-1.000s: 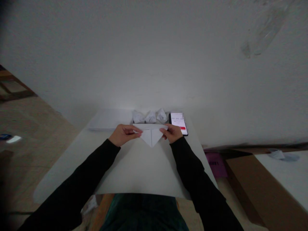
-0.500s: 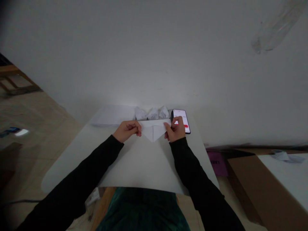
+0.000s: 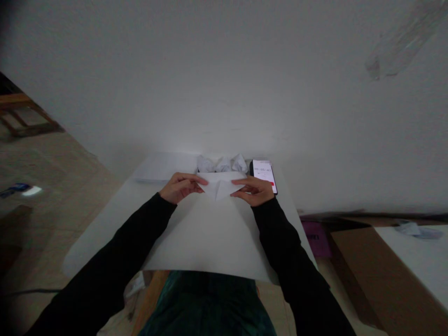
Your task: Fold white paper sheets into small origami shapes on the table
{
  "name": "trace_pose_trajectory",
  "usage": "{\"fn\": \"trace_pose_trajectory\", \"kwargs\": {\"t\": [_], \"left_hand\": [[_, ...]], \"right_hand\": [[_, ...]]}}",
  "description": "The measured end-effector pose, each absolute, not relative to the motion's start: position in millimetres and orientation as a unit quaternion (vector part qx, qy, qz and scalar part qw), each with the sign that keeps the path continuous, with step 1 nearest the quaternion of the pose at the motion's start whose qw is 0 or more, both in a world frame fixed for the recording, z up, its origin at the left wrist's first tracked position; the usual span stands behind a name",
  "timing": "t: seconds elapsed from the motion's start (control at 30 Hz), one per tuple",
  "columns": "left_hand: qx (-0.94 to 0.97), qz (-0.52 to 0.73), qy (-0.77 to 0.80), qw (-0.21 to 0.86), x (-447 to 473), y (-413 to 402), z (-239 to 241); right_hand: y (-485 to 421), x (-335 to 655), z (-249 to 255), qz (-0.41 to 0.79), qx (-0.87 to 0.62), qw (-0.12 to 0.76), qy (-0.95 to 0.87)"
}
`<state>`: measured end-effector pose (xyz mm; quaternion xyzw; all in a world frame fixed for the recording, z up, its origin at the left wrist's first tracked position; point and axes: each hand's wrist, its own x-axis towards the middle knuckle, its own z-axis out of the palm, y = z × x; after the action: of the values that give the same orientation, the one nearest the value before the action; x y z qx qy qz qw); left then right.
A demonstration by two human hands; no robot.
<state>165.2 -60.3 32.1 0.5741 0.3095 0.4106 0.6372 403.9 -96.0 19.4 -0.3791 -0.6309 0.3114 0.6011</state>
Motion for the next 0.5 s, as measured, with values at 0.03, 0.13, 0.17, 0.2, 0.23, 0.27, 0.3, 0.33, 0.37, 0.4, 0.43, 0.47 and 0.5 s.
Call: {"fn": "trace_pose_trajectory", "kwargs": {"t": [0.03,0.13,0.17,0.2,0.23,0.27,0.3,0.33,0.37,0.4,0.43,0.47,0.5], "left_hand": [[0.591,0.408,0.317,0.620,164.9,-60.9,32.7],[0.642,0.394,0.351,0.556,166.4,-63.5,32.3],[0.649,0.391,0.351,0.550,167.5,-64.6,31.6],[0.651,0.388,0.341,0.556,168.8,-65.9,30.8],[0.649,0.383,0.323,0.572,170.4,-67.3,29.9],[0.645,0.380,0.303,0.589,172.2,-68.7,28.9],[0.639,0.380,0.289,0.603,174.4,-70.1,27.8],[0.633,0.385,0.286,0.608,177.0,-71.5,26.5],[0.627,0.397,0.295,0.602,179.9,-72.9,25.0],[0.619,0.414,0.312,0.590,183.1,-74.2,23.2],[0.612,0.431,0.331,0.574,186.4,-75.5,21.2],[0.607,0.444,0.348,0.559,189.8,-76.6,19.2],[0.606,0.451,0.361,0.547,192.9,-77.7,17.1]], "right_hand": [[-95.6,403.7,20.3,0.301,-0.390,0.605,-0.625],[-95.8,401.4,24.3,0.283,-0.405,0.617,-0.613],[-96.1,400.5,25.5,0.282,-0.406,0.622,-0.607],[-96.4,399.7,26.5,0.282,-0.409,0.628,-0.599],[-96.6,399.1,27.2,0.280,-0.413,0.635,-0.589],[-96.7,398.6,27.6,0.278,-0.420,0.642,-0.578],[-96.8,398.0,27.7,0.274,-0.429,0.647,-0.567],[-96.8,397.4,27.6,0.269,-0.438,0.652,-0.557],[-96.9,396.7,27.2,0.266,-0.447,0.656,-0.546],[-97.1,395.7,26.7,0.266,-0.453,0.661,-0.535],[-97.3,394.6,26.0,0.269,-0.458,0.667,-0.523],[-97.5,393.4,25.2,0.273,-0.461,0.673,-0.510],[-97.7,392.2,24.3,0.276,-0.466,0.678,-0.497]]}}
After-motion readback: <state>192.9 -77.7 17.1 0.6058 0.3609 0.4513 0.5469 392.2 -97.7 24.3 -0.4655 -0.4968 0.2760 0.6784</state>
